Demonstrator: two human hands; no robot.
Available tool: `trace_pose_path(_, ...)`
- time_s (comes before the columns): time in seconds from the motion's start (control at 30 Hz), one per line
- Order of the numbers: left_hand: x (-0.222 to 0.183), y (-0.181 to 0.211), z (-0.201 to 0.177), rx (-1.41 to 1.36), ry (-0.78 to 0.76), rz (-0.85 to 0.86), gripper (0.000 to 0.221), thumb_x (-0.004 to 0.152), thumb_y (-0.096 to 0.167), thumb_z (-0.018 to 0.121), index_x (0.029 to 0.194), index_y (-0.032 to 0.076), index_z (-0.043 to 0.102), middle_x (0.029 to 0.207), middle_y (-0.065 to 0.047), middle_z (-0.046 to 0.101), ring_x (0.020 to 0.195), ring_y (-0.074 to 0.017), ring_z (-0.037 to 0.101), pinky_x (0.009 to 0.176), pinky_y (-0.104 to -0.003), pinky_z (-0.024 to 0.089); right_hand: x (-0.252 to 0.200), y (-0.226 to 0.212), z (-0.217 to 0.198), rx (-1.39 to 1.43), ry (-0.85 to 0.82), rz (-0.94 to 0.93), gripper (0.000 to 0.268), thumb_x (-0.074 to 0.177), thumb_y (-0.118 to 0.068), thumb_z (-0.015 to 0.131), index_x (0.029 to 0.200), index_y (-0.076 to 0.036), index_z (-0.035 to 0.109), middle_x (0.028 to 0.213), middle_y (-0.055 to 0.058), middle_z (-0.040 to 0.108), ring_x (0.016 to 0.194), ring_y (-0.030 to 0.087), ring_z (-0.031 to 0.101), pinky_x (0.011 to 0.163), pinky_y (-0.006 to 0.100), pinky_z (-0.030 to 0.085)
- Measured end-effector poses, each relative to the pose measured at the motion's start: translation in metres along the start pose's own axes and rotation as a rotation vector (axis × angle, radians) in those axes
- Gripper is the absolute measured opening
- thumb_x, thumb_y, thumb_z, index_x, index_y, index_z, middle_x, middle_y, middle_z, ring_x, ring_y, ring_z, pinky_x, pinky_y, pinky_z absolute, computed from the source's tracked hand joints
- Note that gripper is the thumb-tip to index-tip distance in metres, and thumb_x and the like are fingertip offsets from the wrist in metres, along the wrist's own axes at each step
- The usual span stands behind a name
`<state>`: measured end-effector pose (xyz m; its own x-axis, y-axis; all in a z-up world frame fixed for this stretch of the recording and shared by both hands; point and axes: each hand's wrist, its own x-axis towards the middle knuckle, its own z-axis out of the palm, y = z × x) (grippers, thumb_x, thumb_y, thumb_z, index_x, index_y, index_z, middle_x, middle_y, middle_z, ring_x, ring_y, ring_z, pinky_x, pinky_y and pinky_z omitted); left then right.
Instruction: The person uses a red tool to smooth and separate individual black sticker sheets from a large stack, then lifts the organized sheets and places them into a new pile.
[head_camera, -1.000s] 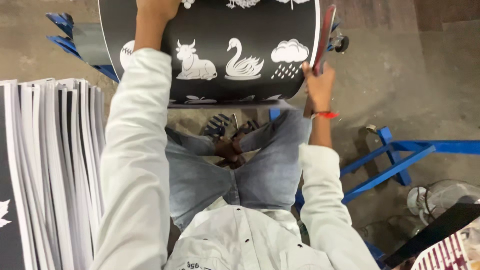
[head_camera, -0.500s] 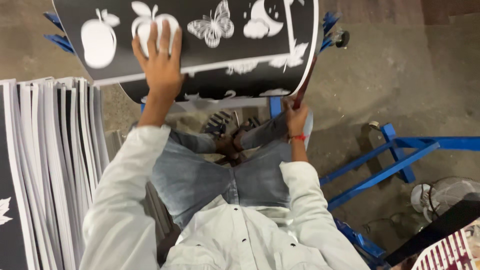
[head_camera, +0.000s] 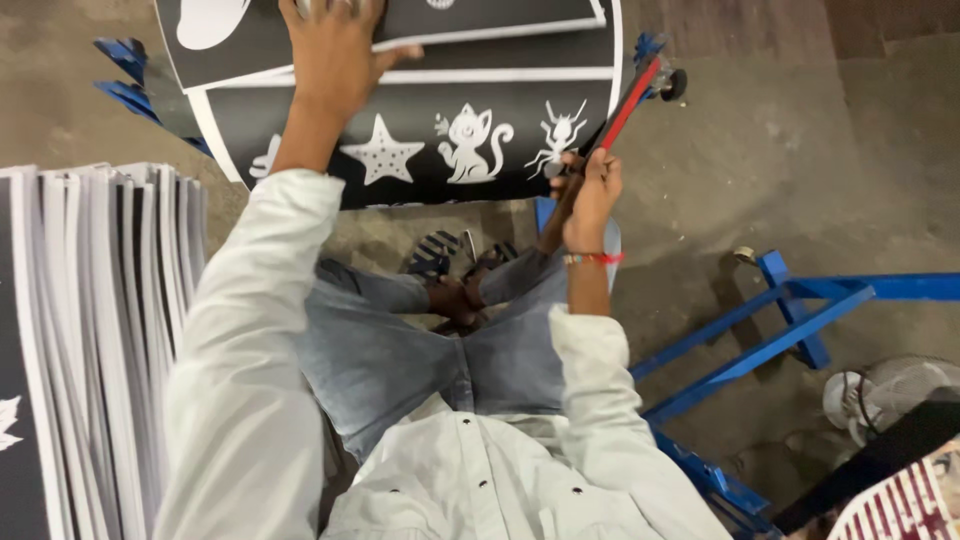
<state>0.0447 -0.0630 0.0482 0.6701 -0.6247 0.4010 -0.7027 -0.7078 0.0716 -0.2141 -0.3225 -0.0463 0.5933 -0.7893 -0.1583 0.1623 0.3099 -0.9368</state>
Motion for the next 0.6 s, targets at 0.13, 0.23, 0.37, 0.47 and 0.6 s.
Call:
trace_pose_path(0.13, -0.052, 0.011, -0.006, 0.061, 0.094, 0.199, 0.109, 0.092, 0.083, 0.059, 0.162, 0.002, 0.041, 0.167, -0.03, 0.035, 0.149, -0.0517, 0.031, 0.11, -0.079, 0.011, -0.03, 0.027, 0.057, 0.059, 0.155, -0.099, 0.027, 0.106, -0.041, 0.049, 0.096, -0.016, 0.049, 0.066, 0.002, 0.057, 0.05, 0.011, 0.057, 0.037, 0.025, 0.043)
trace_pose_path(0.23, -0.09, 0.027, -0.005, 0.02, -0.037, 0.186, 0.12, 0.078, 0.077, 0.066, 0.163, -0.003, 0.039, 0.166, -0.034, 0.025, 0.151, -0.0551, 0.021, 0.108, -0.082, 0.009, -0.102, 0.058, 0.102, 0.211, -0.247, 0.117, 0.023, 0.109, -0.036, 0.049, 0.103, -0.014, 0.048, 0.068, -0.001, 0.053, 0.049, 0.009, 0.049, 0.043, 0.026, 0.041)
trace_pose_path(0.37, -0.121, 0.038, -0.009, 0.325, 0.117, 0.149, 0.085, 0.091, 0.036, 0.071, 0.167, 0.011, 0.044, 0.174, -0.022, 0.028, 0.161, -0.0429, 0.022, 0.123, -0.067, 0.013, -0.148, 0.045, 0.091, -0.009, -0.566, 0.295, 0.022, 0.105, -0.035, 0.057, 0.104, -0.014, 0.05, 0.068, -0.003, 0.053, 0.047, 0.006, 0.048, 0.039, 0.023, 0.038)
trace_pose_path(0.47, -0.1, 0.009, -0.01, 0.143, 0.222, 0.059, 0.075, 0.083, 0.009, 0.066, 0.157, 0.008, 0.055, 0.162, -0.022, 0.046, 0.149, -0.0444, 0.04, 0.117, -0.065, 0.026, -0.1, 0.007, 0.056, -0.132, -0.332, 0.121, 0.022, 0.104, -0.032, 0.06, 0.106, -0.011, 0.055, 0.07, 0.0, 0.06, 0.047, 0.007, 0.053, 0.038, 0.024, 0.042)
trace_pose_path(0.6, -0.017, -0.055, 0.005, -0.121, 0.141, -0.113, 0.029, 0.086, 0.006, 0.064, 0.114, 0.006, 0.068, 0.102, -0.02, 0.067, 0.098, -0.0436, 0.062, 0.09, -0.056, 0.044, 0.005, -0.024, 0.017, -0.99, 0.365, -1.067, 0.054, 0.1, -0.04, 0.083, 0.12, 0.001, 0.055, 0.102, 0.017, 0.065, 0.087, 0.029, 0.063, 0.076, 0.041, 0.054)
